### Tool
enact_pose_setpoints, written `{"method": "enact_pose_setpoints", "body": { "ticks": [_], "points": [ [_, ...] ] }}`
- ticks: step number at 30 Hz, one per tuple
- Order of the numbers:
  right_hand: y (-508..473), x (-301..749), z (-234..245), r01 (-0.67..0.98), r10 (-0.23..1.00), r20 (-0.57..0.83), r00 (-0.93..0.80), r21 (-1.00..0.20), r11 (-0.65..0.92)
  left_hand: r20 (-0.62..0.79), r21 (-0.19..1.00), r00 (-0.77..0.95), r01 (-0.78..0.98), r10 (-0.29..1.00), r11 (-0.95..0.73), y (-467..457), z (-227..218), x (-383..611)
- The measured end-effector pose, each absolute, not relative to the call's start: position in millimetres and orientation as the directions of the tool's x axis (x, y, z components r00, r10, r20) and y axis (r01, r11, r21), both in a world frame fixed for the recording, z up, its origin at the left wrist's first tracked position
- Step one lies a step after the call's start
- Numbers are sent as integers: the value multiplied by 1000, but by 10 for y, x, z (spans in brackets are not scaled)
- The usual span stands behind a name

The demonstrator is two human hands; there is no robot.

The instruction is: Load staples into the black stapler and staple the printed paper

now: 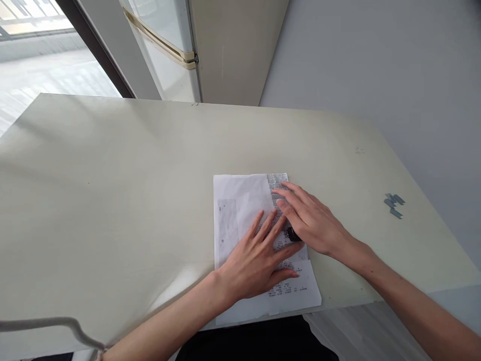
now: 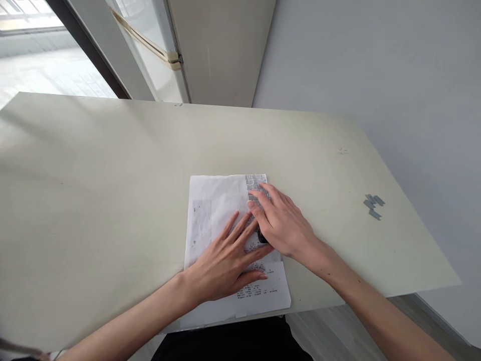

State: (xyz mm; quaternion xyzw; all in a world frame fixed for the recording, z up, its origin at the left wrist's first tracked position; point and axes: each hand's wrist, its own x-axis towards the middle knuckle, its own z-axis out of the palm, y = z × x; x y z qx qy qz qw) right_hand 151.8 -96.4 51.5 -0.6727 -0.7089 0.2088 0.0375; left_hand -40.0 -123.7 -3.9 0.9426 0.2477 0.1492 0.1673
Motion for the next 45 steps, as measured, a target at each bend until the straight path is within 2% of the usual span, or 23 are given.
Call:
{"method": "enact_pose_setpoints", "body": {
  "ticks": [6,14,17,21,25,29,34,38,41,45],
  "points": [
    [-983,1460,513,960,980,-172,-101,-276,51,213,374,831,416,514,-829,-1243,-32,-403],
    [-1023,1357,321,980,981,14,-195,-47,195,233,379,832,399,504,-835,-1235,-35,-443],
    [-1004,1319,278,978,978,20,-206,-31,206,241,376,830,398,503,-837,-1220,-48,-457],
    [-953,1328,317,972,983,-29,-183,-156,176,235,369,834,398,499,-840,-1194,-74,-467],
    [-936,1433,418,916,992,-67,-106,-395,71,264,365,821,400,506,-841,-1187,-97,-488],
    [-977,1630,460,806,997,-14,-72,-590,50,242,341,828,415,506,-843,-1171,-89,-517],
    [-1179,1981,346,767,988,142,-62,-626,138,188,282,834,460,518,-842,-1103,-71,-569],
    [-1521,2310,238,778,964,266,-17,-602,180,219,223,789,532,574,-817,-1228,1,-766],
    [-1804,2458,209,764,961,262,86,-637,105,205,175,745,611,635,-772,-1469,65,-1002],
    [-2066,2448,212,644,933,137,332,-756,-118,163,54,739,655,654,-753,-1762,20,-1241]
  ]
}}
